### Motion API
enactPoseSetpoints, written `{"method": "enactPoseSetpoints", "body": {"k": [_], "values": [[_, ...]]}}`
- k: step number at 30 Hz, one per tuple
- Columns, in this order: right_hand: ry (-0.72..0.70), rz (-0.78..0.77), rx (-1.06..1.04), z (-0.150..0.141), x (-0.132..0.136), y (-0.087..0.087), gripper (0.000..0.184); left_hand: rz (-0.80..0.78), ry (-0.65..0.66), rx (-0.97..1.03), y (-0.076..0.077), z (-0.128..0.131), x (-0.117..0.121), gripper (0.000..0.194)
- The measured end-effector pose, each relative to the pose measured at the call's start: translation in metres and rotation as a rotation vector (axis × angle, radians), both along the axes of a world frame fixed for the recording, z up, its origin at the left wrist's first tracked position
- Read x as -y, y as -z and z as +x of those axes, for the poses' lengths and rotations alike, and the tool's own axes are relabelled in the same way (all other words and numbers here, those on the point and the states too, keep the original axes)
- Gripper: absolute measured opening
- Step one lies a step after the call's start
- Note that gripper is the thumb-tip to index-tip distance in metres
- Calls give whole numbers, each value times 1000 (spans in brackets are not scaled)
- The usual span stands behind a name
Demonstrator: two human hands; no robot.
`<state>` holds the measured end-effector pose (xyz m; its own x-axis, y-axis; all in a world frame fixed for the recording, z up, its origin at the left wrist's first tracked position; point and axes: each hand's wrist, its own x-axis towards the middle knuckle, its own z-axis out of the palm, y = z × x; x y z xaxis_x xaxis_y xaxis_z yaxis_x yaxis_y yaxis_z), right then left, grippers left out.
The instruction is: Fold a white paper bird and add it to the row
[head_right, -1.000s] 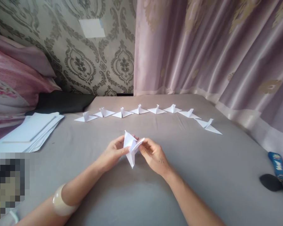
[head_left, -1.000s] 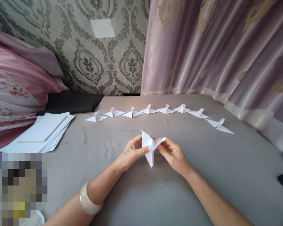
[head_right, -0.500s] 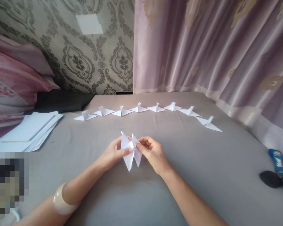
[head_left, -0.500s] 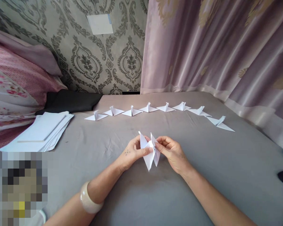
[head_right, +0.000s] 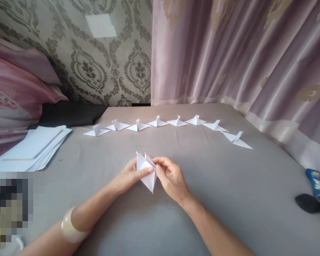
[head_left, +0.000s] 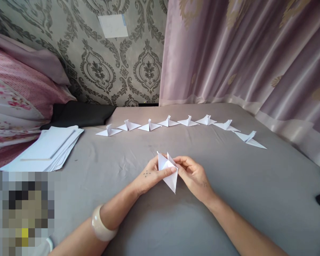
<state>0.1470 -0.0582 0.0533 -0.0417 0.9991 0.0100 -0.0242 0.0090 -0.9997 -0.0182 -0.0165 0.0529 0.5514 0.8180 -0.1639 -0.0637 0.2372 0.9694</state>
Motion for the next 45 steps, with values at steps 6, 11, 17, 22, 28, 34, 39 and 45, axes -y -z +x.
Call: {"method": "enactPoseSetpoints", "body": {"k": [6, 11, 17, 22, 28, 34, 39, 45], "values": [[-148, -16, -93, 0, -1, 4, 33, 111, 10, 6, 6, -2, -2, 43], [34, -70, -106, 1, -6, 10, 27, 77, 16, 147, 8, -2, 0, 55], [98, -90, -198, 7, -9, 12, 28, 258, -215, 116, 11, 4, 4, 46], [197, -110, -306, 8, -13, 21, 29, 373, -343, 151, 22, 8, 3, 70], [295, -44, -279, 6, -14, 24, 27, 474, -459, -115, 16, 5, 3, 46], [196, 0, -74, -5, -7, 21, 21, 558, -315, -128, 11, 2, 7, 15], [203, -16, -60, -1, -7, 20, 24, 361, -213, 10, 18, 3, 2, 21], [46, -93, -107, 7, -9, 15, 27, 123, -139, 98, 13, -4, -8, 19]]}}
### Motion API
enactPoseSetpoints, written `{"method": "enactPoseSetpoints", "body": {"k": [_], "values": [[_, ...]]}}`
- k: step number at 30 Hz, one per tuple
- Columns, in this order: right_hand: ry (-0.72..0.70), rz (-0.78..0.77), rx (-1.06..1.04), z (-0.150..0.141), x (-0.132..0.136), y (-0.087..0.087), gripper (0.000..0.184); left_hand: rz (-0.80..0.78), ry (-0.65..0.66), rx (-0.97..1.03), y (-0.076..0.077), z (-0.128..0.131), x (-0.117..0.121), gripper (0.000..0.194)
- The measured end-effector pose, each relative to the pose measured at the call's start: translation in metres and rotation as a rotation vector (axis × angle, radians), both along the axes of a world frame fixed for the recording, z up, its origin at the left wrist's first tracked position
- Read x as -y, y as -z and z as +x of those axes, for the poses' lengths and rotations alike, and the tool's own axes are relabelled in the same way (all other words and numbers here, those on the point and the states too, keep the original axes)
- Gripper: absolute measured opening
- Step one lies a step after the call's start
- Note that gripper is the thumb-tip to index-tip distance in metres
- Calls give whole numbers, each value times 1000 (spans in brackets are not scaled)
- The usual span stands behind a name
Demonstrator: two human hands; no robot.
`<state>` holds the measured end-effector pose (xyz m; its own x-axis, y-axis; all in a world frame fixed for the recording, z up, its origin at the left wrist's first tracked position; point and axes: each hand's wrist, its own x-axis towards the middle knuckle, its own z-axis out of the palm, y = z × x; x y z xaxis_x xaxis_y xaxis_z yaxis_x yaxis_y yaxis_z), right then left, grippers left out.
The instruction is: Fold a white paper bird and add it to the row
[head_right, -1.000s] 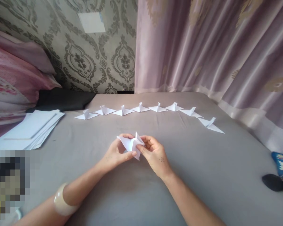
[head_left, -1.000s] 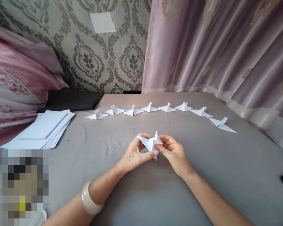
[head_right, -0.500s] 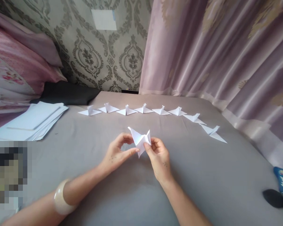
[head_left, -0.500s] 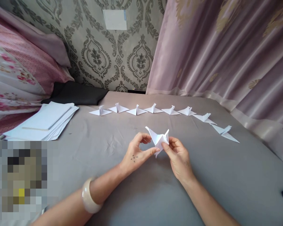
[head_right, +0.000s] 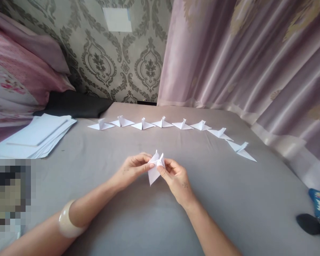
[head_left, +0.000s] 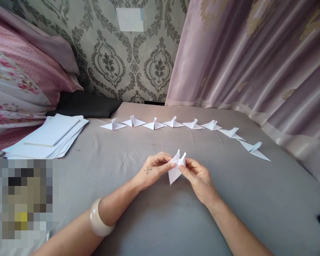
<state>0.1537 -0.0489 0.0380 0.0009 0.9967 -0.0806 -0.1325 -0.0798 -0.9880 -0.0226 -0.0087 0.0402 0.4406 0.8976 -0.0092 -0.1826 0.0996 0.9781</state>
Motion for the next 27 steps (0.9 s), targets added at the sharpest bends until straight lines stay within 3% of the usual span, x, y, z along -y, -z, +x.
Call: {"method": "enactPoseSetpoints", "body": {"k": [5, 8, 12, 16, 21, 27], "values": [[-134, -2, -15, 5, 1, -7, 23, -68, 141, 117, -6, -5, -4, 13], [-91, 4, -9, 2, 2, -10, 25, -56, 55, 118, -5, -2, -1, 14], [-64, 16, 23, -3, 3, -10, 28, 75, -56, 51, -1, 2, 2, 15], [-53, 23, 5, -2, 2, -7, 28, 138, -4, 76, 0, 1, 3, 18], [-104, 6, -96, 4, -2, -11, 28, 106, 37, 211, 0, -1, 3, 43], [-177, -47, -110, 4, -2, -18, 30, -26, 38, 71, -7, -2, 2, 24]]}}
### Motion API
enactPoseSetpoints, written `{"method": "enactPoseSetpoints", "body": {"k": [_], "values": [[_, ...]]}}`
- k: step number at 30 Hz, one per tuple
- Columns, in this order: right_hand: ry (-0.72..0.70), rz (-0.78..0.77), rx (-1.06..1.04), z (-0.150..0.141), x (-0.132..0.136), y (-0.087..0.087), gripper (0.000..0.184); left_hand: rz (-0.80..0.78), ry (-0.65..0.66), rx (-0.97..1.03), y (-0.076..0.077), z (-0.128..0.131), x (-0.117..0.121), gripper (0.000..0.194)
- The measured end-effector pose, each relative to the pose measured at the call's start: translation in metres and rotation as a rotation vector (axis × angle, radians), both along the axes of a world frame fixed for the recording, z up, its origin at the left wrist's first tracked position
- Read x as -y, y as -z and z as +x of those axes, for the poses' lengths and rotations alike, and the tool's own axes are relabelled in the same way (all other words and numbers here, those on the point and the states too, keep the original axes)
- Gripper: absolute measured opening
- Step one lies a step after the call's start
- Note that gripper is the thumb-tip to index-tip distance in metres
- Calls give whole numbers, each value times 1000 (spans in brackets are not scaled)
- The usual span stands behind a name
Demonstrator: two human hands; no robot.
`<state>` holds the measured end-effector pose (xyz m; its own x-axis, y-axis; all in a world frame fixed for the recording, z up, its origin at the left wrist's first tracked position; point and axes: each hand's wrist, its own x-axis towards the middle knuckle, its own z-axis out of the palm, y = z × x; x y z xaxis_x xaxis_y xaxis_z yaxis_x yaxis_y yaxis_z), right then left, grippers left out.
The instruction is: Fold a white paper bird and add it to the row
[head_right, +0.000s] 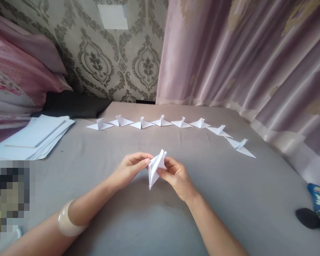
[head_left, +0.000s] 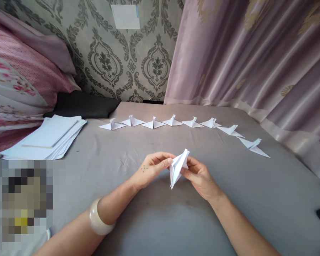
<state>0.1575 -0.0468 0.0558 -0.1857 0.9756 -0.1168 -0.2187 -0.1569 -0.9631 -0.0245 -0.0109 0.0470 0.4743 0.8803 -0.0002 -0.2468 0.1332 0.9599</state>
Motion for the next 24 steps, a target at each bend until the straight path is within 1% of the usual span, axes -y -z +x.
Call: {"method": "enactPoseSetpoints", "body": {"k": [5, 8, 10, 13, 15, 16, 18, 20, 21, 24], "values": [[-45, 5, 15, 2, 1, 4, 25, -76, 28, 17, -5, 2, -1, 25], [-35, 4, 33, 0, 1, 8, 24, -62, -9, -39, -2, 6, 2, 29], [20, 6, 57, -4, 2, 11, 24, 2, -93, -123, 1, 9, 7, 32], [95, 7, 88, -8, 3, 14, 24, 165, -230, -269, 1, 13, 14, 32], [117, -2, 88, -10, 4, 14, 25, 210, -252, -296, -1, 12, 17, 34], [121, -9, 79, -9, 4, 15, 27, 198, -226, -277, -3, 12, 16, 36], [132, -10, 60, -7, 3, 14, 28, 128, -128, -205, -4, 10, 14, 40], [142, 10, 62, -4, 3, 14, 26, 63, -35, -125, -3, 8, 11, 37], [142, 23, 69, -3, 2, 14, 24, 42, -6, -90, -1, 8, 9, 38], [105, 45, 93, 0, 1, 13, 22, 14, 17, -26, 7, 10, 6, 38]]}}
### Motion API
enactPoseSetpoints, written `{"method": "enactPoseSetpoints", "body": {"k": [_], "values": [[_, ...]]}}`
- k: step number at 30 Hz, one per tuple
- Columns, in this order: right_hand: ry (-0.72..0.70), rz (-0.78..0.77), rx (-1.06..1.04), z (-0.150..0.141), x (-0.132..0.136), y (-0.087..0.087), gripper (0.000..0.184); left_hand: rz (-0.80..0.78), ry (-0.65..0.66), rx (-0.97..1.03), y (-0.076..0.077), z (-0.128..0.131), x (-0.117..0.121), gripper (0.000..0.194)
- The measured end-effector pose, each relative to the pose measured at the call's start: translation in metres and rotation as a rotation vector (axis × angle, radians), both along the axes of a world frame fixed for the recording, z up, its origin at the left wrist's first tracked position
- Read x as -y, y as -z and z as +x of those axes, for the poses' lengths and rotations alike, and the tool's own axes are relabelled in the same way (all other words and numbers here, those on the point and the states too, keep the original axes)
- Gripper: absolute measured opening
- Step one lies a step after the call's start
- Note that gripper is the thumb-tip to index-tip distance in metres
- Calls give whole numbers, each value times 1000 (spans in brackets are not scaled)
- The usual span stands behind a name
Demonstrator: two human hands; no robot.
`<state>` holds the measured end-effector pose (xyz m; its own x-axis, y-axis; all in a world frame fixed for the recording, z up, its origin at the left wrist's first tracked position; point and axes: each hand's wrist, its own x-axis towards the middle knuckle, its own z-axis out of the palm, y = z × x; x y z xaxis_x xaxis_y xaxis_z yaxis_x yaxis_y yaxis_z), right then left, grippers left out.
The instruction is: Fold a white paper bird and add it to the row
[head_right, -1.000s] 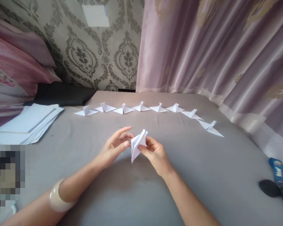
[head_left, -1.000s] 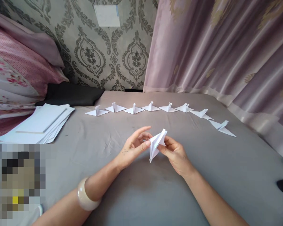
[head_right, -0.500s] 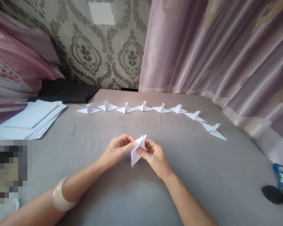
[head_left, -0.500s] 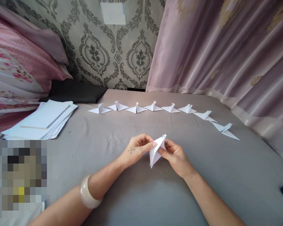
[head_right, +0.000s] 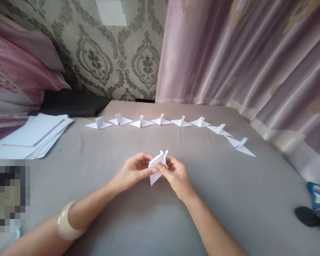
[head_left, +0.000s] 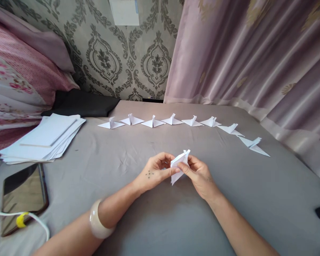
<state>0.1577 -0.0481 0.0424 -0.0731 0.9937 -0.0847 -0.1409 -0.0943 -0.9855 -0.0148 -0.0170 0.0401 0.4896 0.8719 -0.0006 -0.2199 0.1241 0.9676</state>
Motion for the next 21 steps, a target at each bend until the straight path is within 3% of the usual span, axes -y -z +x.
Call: {"method": "enactPoseSetpoints", "body": {"k": [6, 11, 15, 21], "values": [[25, 4, 18, 1, -1, 4, 27, 109, -45, 70, 1, 0, -1, 40], [79, 28, 40, 0, -3, 8, 25, 110, -12, 53, 1, -4, -3, 21], [82, 56, 117, 0, 0, 1, 26, 158, -65, -10, -2, -6, -3, 13], [123, 83, 145, -5, 6, -6, 33, 27, -164, -30, -6, -2, 0, 18]]}}
